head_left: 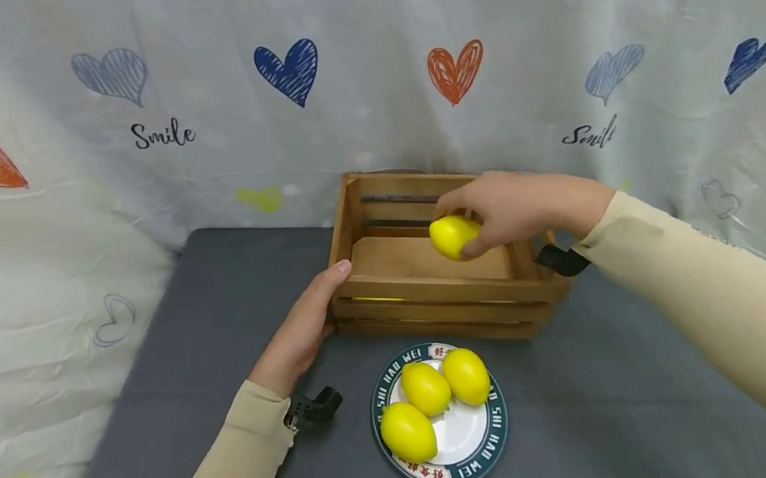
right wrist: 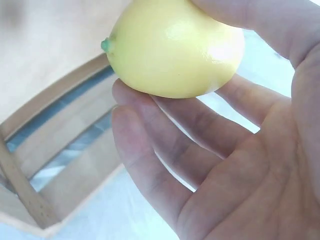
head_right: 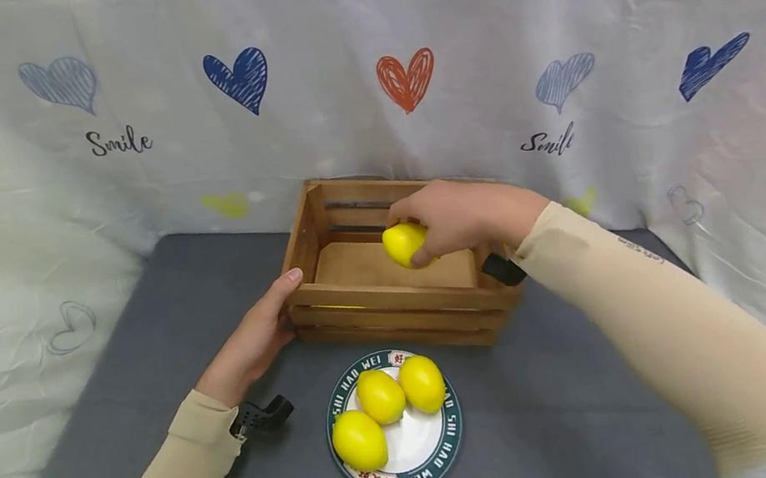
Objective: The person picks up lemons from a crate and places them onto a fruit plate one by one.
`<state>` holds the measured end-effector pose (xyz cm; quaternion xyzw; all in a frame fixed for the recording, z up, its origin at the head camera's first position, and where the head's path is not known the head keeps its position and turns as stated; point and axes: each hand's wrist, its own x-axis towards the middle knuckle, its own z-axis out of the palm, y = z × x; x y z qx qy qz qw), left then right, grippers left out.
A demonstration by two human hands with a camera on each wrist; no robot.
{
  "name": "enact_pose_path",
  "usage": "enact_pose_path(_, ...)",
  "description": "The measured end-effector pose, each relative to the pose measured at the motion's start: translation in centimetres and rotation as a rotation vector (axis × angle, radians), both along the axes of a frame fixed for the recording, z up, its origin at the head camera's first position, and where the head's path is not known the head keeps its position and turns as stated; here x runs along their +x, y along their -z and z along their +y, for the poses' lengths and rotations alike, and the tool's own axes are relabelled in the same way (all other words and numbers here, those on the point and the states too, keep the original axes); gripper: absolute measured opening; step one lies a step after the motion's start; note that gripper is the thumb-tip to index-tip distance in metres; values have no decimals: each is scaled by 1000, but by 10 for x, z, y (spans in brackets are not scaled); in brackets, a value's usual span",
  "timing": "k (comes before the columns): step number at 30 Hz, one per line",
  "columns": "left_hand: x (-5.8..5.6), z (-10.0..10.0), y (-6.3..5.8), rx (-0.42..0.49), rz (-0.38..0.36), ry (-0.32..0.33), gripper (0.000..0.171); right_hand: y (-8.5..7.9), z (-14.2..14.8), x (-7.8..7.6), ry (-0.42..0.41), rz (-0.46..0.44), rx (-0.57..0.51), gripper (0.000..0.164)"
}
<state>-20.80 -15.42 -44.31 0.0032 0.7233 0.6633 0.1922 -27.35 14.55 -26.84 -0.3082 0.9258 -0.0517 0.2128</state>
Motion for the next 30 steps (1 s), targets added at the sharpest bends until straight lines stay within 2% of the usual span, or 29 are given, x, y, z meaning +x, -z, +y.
enact_pose_path(7,0,0,1,11,7,-10,94,-18,14,36,-22,53,-82,53)
enact_pose_path(12,1,0,0,16,0,-14,94,-11,19,67,-50,72,-124,53)
enact_pose_path(16,0,0,0,15,-9,-14,95,6,17,93,-74,60,-113,55)
enact_pose_path(23,-3,0,2,2,-9,-18,98,47,9,131,-157,-1,-98,53)
enact_pose_path(30,-3,1,2,-2,-11,-20,98,83,2,156,-184,-64,-75,54)
